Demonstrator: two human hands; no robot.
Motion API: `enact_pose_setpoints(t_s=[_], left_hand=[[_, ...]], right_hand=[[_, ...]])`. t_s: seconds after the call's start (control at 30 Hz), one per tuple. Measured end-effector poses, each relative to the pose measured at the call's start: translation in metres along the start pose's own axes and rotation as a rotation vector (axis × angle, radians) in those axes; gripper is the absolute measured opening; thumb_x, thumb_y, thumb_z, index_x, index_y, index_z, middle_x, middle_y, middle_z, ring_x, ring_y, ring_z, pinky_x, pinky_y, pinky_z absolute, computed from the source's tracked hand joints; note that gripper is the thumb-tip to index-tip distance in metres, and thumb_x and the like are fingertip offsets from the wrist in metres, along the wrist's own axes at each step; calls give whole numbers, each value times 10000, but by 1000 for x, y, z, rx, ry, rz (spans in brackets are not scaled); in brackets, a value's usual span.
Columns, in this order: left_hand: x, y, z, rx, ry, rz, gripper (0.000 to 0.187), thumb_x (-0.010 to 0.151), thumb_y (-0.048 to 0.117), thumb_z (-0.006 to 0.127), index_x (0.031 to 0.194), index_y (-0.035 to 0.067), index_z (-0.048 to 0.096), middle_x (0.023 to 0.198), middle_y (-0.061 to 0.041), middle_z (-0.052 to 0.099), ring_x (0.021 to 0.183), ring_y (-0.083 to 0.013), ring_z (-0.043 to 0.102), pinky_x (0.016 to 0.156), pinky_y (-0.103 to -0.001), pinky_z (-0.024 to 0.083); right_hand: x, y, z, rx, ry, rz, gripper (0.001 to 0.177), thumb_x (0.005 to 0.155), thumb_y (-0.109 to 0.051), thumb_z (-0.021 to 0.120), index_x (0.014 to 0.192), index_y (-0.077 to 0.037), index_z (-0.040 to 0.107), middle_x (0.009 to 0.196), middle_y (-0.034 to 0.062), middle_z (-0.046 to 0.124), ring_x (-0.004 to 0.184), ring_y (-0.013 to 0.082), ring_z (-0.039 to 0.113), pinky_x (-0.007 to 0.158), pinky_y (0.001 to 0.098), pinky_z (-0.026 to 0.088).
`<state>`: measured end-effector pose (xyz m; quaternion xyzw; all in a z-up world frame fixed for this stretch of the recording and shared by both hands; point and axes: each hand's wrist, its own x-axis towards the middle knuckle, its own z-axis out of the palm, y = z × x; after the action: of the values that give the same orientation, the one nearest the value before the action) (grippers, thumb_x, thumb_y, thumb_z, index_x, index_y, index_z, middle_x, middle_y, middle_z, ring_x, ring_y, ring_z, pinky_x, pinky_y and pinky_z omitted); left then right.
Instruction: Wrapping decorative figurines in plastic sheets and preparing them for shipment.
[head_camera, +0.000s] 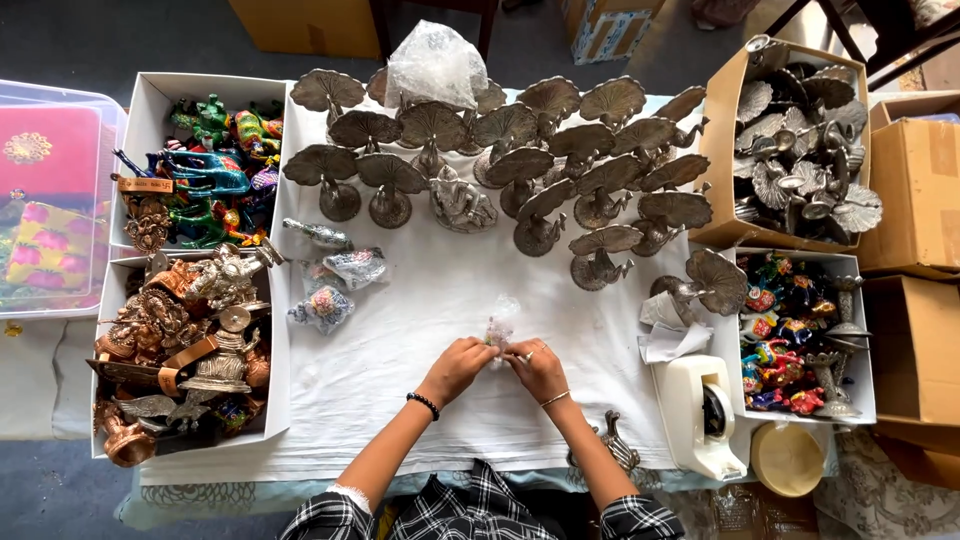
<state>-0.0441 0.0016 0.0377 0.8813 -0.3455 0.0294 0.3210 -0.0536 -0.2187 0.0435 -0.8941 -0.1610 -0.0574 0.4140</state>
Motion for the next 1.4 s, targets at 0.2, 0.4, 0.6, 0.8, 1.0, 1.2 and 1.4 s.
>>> enact_pose_setpoints(t_s=[0.2,0.4,0.6,0.8,1.0,1.2,1.4], left_hand=[[-8,4,6,-26,152,-99,216,853,30,660,1059,70,708,1112,-85,704,1037,-248,670,870,-353,563],[-7,4,4,30,109,-3,240,834,20,654,1063,51,718,1114,-70,699,1065,-243,680,901,-351,569],[-2,25,-21,28,96,48,336,780,54,683,1097,-55,694,1161,-164,635,1120,-339,598,976,-418,502],[-15,6,40,-9,249,-288,247,835,1,632,1037,99,737,1174,-42,636,1210,-285,558,1040,-398,506],[20,34,10,64,266,-552,33,829,129,732,821,127,764,1135,-35,604,1220,-310,433,924,-514,349],[31,37,-15,-82,130,-772,68,821,195,773,839,136,801,1049,1,663,1146,-266,496,907,-509,349],[-2,-7,1,177,236,52,268,862,115,693,1128,149,699,1146,5,696,1125,-194,661,971,-371,510]], right_hand=[[-16,-10,5,-125,80,-247,289,770,8,755,1031,-113,764,1003,41,743,937,240,697,832,377,568],[-17,-20,-2,-322,30,-409,337,769,-17,762,1105,-54,758,1070,89,725,991,272,685,868,381,567],[-14,0,17,-170,58,-212,194,831,-55,756,1024,-67,743,1022,81,721,964,282,689,839,371,573],[-21,-14,35,-86,197,49,197,847,-48,771,1042,-74,757,1020,75,727,932,294,687,810,390,563],[-15,-38,18,-183,196,-104,282,806,-34,776,1086,-46,743,1010,88,725,890,285,678,746,380,568],[-9,-26,33,-170,228,-55,207,825,-52,780,1026,-64,732,992,95,726,908,281,683,783,383,571],[-11,-9,43,-38,238,75,177,810,-46,771,986,-53,749,969,101,723,924,292,683,811,389,559]])
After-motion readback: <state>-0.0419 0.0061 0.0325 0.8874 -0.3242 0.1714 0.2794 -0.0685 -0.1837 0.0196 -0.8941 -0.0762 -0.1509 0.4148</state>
